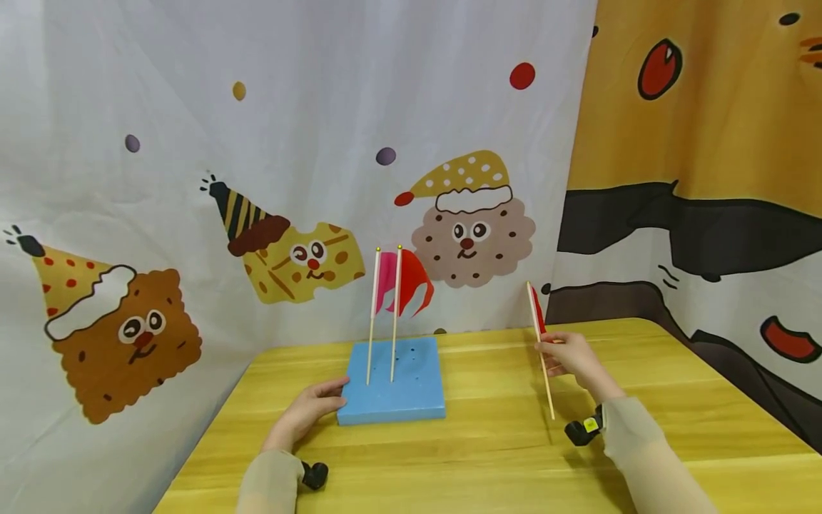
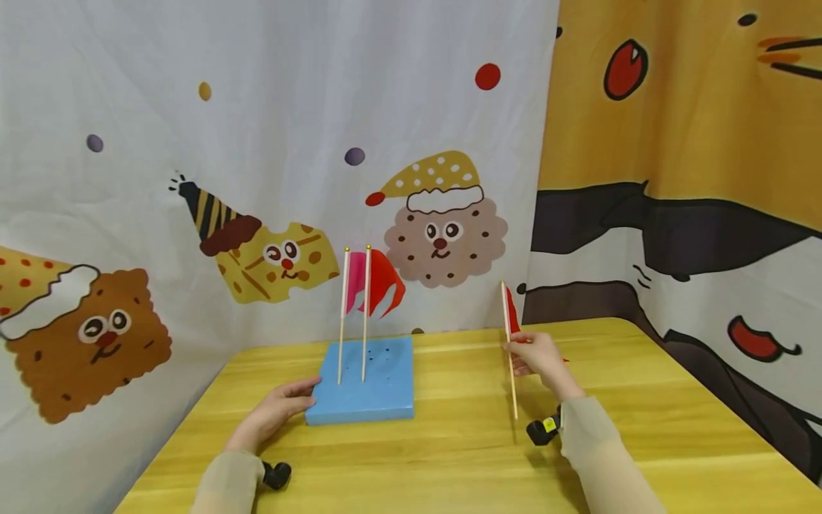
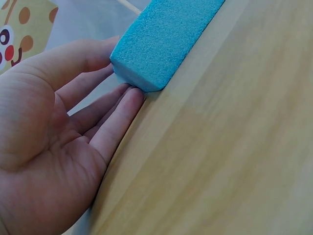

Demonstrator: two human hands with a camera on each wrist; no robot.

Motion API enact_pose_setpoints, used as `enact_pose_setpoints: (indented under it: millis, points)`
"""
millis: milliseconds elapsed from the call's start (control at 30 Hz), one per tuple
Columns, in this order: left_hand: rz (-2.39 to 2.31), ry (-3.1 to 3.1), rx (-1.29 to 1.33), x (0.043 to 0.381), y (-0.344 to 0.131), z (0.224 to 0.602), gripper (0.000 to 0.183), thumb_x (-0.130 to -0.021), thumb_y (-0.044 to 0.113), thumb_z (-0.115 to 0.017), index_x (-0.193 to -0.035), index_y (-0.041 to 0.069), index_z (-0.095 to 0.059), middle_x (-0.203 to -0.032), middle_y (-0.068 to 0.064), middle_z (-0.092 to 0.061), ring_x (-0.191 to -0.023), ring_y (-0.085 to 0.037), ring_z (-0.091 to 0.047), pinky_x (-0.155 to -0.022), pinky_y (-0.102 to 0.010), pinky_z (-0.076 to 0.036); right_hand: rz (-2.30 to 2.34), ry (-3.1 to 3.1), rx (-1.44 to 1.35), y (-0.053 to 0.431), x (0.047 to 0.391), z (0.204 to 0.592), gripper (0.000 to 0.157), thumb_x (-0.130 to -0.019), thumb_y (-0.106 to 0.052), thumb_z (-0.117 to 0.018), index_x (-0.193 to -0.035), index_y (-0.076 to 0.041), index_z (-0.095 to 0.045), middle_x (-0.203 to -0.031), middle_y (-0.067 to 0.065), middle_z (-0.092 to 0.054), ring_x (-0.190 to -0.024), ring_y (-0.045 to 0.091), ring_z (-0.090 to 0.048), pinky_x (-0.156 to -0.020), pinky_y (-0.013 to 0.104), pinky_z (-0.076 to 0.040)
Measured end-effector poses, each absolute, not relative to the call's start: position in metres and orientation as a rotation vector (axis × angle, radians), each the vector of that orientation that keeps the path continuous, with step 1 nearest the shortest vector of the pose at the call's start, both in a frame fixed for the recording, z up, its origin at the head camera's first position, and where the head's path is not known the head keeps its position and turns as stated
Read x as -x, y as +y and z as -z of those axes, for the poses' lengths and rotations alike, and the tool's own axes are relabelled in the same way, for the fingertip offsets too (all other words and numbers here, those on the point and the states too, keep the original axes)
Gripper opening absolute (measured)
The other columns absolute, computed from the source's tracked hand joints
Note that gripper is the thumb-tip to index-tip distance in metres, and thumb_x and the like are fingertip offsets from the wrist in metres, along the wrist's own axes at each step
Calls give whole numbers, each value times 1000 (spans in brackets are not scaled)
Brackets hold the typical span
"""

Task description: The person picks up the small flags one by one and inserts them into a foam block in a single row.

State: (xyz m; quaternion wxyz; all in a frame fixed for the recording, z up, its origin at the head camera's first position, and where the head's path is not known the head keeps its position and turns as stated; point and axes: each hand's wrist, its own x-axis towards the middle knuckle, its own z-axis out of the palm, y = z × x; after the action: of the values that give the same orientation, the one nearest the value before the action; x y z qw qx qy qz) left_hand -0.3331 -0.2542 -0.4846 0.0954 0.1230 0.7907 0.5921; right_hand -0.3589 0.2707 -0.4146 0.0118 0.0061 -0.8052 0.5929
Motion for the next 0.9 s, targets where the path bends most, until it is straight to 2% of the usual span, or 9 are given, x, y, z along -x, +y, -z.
enact_pose_setpoints:
  millis: [100,567,767,900]
  points:
    - [-1747,2365,-385,332,-254,482,57,-94,19,-65,-146,7,-45,-149,-23,-37,-138,-39,-32,-106,-47,-39,-1852,-2493,-40,269,359,407,46,-95,-14,-63,-128,14,-49,-75,6,-65,-58,15,-64,-56,33,-58]
    - [-1776,2340,-415,330,-255,480,58,-95,18,-65,-146,3,-43,-149,-25,-35,-137,-41,-31,-105,-46,-40,-1799,-2438,-170,248,362,376,41,-94,-15,-64,-123,13,-55,-78,9,-67,-63,24,-67,-60,38,-59]
    - [-1777,2346,-416,332,-255,482,57,-94,18,-65,-146,3,-44,-148,-25,-36,-134,-41,-38,-104,-47,-41,-1767,-2454,-171,236,363,366,42,-93,-15,-65,-125,11,-55,-86,14,-70,-67,27,-69,-60,37,-59]
    - [-1778,2352,-414,332,-256,483,57,-94,18,-66,-145,3,-45,-148,-25,-37,-134,-41,-36,-103,-46,-42,-1739,-2450,-196,225,364,361,40,-93,-14,-65,-125,9,-57,-88,17,-68,-68,29,-69,-60,38,-59]
